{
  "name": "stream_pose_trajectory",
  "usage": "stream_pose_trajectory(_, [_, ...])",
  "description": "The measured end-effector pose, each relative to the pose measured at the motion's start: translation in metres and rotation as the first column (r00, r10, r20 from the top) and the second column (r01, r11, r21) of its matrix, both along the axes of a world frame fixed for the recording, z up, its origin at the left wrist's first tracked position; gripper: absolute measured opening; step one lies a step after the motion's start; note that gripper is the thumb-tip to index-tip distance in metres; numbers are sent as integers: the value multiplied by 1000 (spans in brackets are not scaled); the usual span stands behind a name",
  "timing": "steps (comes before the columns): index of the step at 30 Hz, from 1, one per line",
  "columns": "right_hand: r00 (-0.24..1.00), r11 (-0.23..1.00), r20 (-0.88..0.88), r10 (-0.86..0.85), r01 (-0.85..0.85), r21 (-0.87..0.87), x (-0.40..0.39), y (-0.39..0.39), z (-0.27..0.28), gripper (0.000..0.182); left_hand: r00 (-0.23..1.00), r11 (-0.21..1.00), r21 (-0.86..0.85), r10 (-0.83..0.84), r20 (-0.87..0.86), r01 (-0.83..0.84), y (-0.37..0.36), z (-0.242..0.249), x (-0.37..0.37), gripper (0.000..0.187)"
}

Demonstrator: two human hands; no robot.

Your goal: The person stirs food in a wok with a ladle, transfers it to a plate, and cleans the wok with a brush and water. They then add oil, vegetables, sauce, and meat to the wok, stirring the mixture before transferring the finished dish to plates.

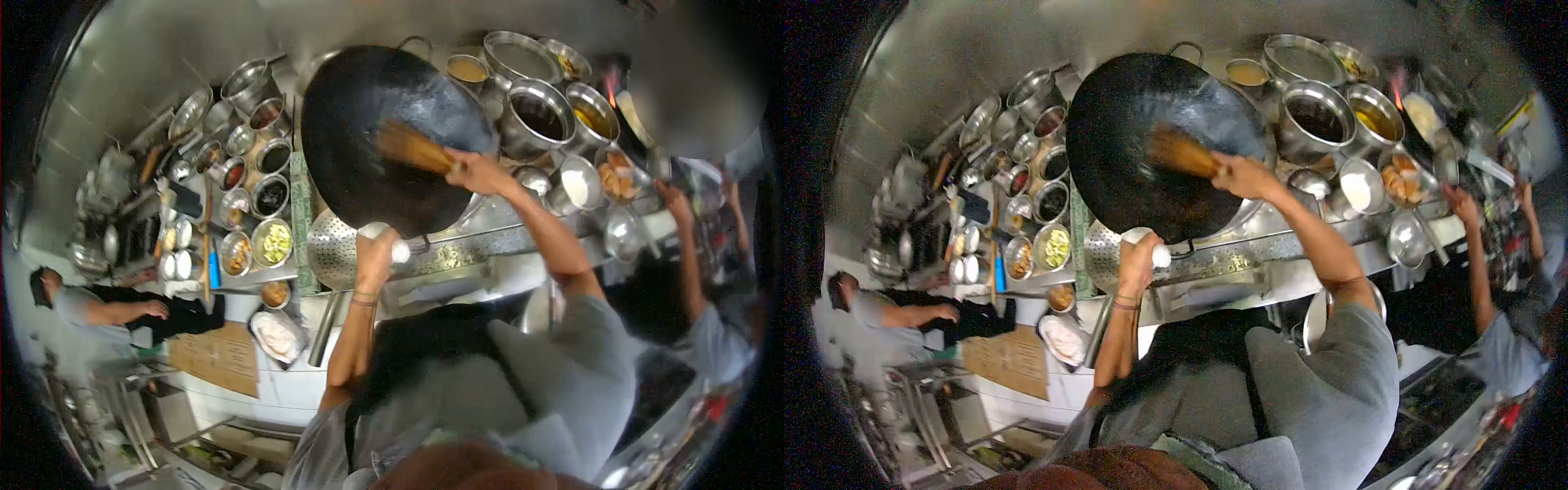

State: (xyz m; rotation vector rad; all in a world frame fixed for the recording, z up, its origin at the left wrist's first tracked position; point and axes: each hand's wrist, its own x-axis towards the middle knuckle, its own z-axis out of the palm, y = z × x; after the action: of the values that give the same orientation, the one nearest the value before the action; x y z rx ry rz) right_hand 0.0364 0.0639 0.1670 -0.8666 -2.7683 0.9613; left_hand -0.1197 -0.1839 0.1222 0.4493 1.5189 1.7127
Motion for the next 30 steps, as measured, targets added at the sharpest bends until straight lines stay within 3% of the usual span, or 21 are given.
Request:
stream_pose_trajectory(1, [960, 959, -81, -268, 258, -114, -9, -15, 15, 75, 998, 999, -11, 40, -48, -41, 0, 7, 4, 2])
stream_pose_trajectory(2, [831, 927, -410, -375, 328, -182, -28, -15, -26, 67, 993, 997, -18, 77, -91, -79, 0, 23, 14, 4])
stream_pose_trajectory(3, [743, 892, -502, -443, 311, -328, -36, -44, -3, 65, 985, 993, -21, 111, -134, -114, 3, 37, 24, 7])
stream_pose_trajectory(4, [698, 888, -561, -445, 263, -378, -45, -62, 2, 66, 956, 988, -125, 55, -287, -94, 1, 50, 27, 4])
stream_pose_trajectory(7, [733, 923, -638, -235, -37, -383, -46, -113, 3, 69, 889, 993, -84, 39, -457, -86, 5, 52, 29, 4])
stream_pose_trajectory(8, [763, 934, -623, -173, -74, -349, -34, -110, -2, 70, 887, 987, -71, 95, -452, -142, 5, 66, 42, 13])
stream_pose_trajectory(10, [861, 976, -492, -130, 24, -215, -7, -80, -28, 71, 876, 987, -80, 85, -474, -139, 1, 51, 38, 17])
stream_pose_trajectory(11, [912, 951, -306, -274, 210, -226, 2, -67, -40, 71, 873, 986, -91, 81, -480, -142, -4, 41, 34, 19])
stream_pose_trajectory(13, [709, 777, -348, -614, 465, -424, 5, -46, -61, 74, 857, 980, -76, 121, -501, -183, -9, 34, 37, 16])
stream_pose_trajectory(16, [461, 739, -626, -628, 606, -295, -27, -37, -55, 72, 876, 962, -61, 216, -431, -267, -3, 49, 59, 5])
stream_pose_trajectory(17, [572, 714, -467, -674, 666, -215, -35, -46, -38, 71, 881, 964, -71, 203, -427, -256, -3, 49, 62, 4])
stream_pose_trajectory(19, [660, 832, -508, -554, 419, -363, -58, -64, -45, 72, 887, 968, -91, 174, -428, -234, -6, 49, 63, 3])
stream_pose_trajectory(21, [781, 929, -517, -349, 218, -298, -39, -93, -41, 72, 866, 968, -84, 170, -471, -236, -7, 47, 61, 3])
stream_pose_trajectory(22, [863, 963, -433, -260, 198, -184, -29, -91, -54, 75, 861, 971, -80, 161, -483, -226, -8, 37, 53, 3])
stream_pose_trajectory(23, [914, 945, -283, -292, 231, -230, -1, -86, -34, 60, 857, 972, -79, 154, -492, -220, -12, 30, 46, 3])
stream_pose_trajectory(26, [972, 975, -115, -207, 196, -99, 50, -7, -67, 39, 872, 976, -25, 179, -455, -214, -17, 26, 44, 8])
stream_pose_trajectory(27, [926, 923, -29, -377, 373, -94, 67, 8, -58, 57, 894, 976, -55, 168, -415, -209, -19, 23, 40, 7])
stream_pose_trajectory(29, [784, 767, -71, -617, 619, 167, 66, 14, -16, 69, 908, 968, -29, 225, -354, -251, -18, 18, 39, 7])
stream_pose_trajectory(30, [745, 721, -152, -650, 667, 187, 55, 14, -12, 68, 906, 973, -35, 198, -374, -227, -21, 13, 34, 7])
